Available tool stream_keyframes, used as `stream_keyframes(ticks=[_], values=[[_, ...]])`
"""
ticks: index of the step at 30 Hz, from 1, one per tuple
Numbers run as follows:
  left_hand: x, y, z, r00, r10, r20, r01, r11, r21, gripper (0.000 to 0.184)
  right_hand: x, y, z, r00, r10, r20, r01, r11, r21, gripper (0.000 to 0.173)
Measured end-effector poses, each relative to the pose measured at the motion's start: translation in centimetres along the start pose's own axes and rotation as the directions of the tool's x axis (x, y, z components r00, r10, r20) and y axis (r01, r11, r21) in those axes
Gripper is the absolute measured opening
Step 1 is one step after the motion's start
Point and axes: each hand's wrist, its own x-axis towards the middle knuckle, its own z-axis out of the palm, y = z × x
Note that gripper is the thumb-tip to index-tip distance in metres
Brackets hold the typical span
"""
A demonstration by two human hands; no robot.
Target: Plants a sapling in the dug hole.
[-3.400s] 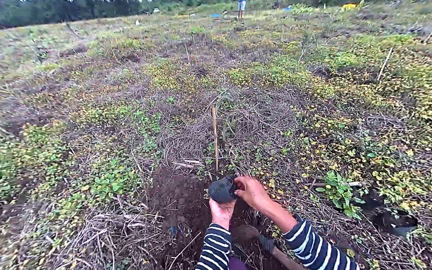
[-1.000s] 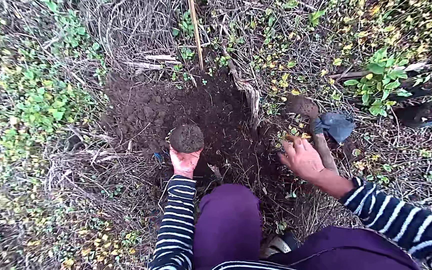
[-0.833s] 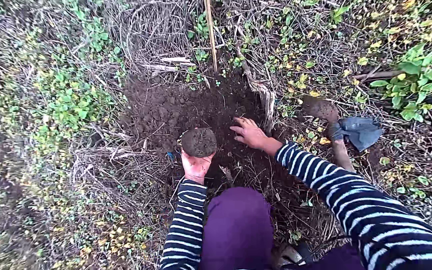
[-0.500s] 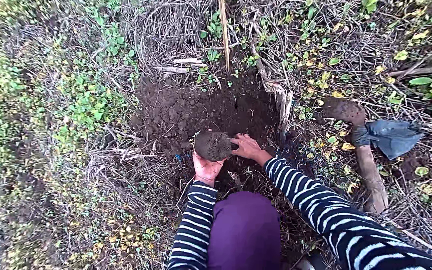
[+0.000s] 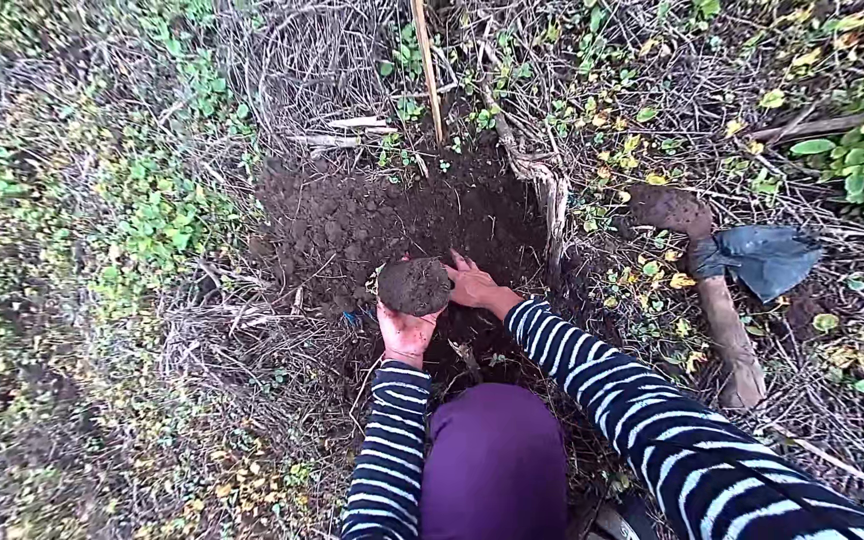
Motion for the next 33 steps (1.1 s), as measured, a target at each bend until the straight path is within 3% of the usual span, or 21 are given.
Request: stream_keyframes(ticks=[2,5,10,13,16,18,22,25,27,29,31,33], values=[[0.0,-0.1,0.1,1.000,-0.007,-0.023,0.008,0.999,0.037,0.072,-0.2,-1.1,0.8,0.995,0.071,0.066,-0.067,0.996,-0.060,0.076],[-0.1,0.0,-0.3,1.000,-0.023,-0.011,0.024,0.997,0.080,0.073,-3.0,-1.3,3.3,0.976,0.167,0.136,-0.138,0.970,-0.202,0.054],[0.6,-0.2,0.0,0.996,-0.033,-0.084,0.043,0.992,0.121,0.072,-7.9,-1.2,4.3,0.947,0.149,0.284,-0.064,0.955,-0.289,0.057],[1.6,-0.3,0.1,0.998,-0.040,-0.056,0.049,0.986,0.162,0.071,-8.2,0.2,0.6,0.958,0.034,0.285,-0.021,0.999,-0.050,0.053],[3.2,-0.2,-0.1,0.998,-0.065,0.011,0.059,0.948,0.311,0.067,-9.3,-0.3,-5.6,1.000,-0.004,-0.031,0.012,0.964,0.265,0.039],[4.7,-0.5,1.2,0.999,-0.045,-0.021,0.050,0.913,0.406,0.058,-9.9,-2.2,-9.1,0.992,-0.006,-0.123,0.053,0.921,0.387,0.041],[7.6,-2.0,1.8,1.000,0.004,0.027,-0.023,0.657,0.754,0.049,-7.5,-3.0,-9.1,0.995,-0.003,-0.099,0.035,0.948,0.318,0.065],[9.4,-3.7,0.3,0.972,0.079,0.223,-0.237,0.306,0.922,0.043,-5.0,0.6,-5.2,0.992,0.026,-0.121,0.034,0.883,0.468,0.068],[9.4,-4.9,-0.8,0.935,0.067,0.348,-0.353,0.077,0.932,0.045,-3.7,4.1,-1.9,0.986,0.002,-0.165,0.097,0.801,0.591,0.073],[8.5,-6.2,-2.6,0.917,-0.001,0.398,-0.395,-0.120,0.911,0.052,-1.9,8.3,2.2,0.963,-0.050,-0.263,0.200,0.787,0.584,0.078],[8.9,-7.6,-4.9,0.904,-0.057,0.424,-0.425,-0.223,0.877,0.058,-1.3,9.2,3.3,0.968,-0.061,-0.243,0.180,0.843,0.507,0.082],[9.3,-8.3,-5.6,0.897,-0.066,0.437,-0.438,-0.249,0.864,0.060,-2.2,7.2,1.2,0.991,-0.029,-0.134,0.081,0.916,0.394,0.096]])
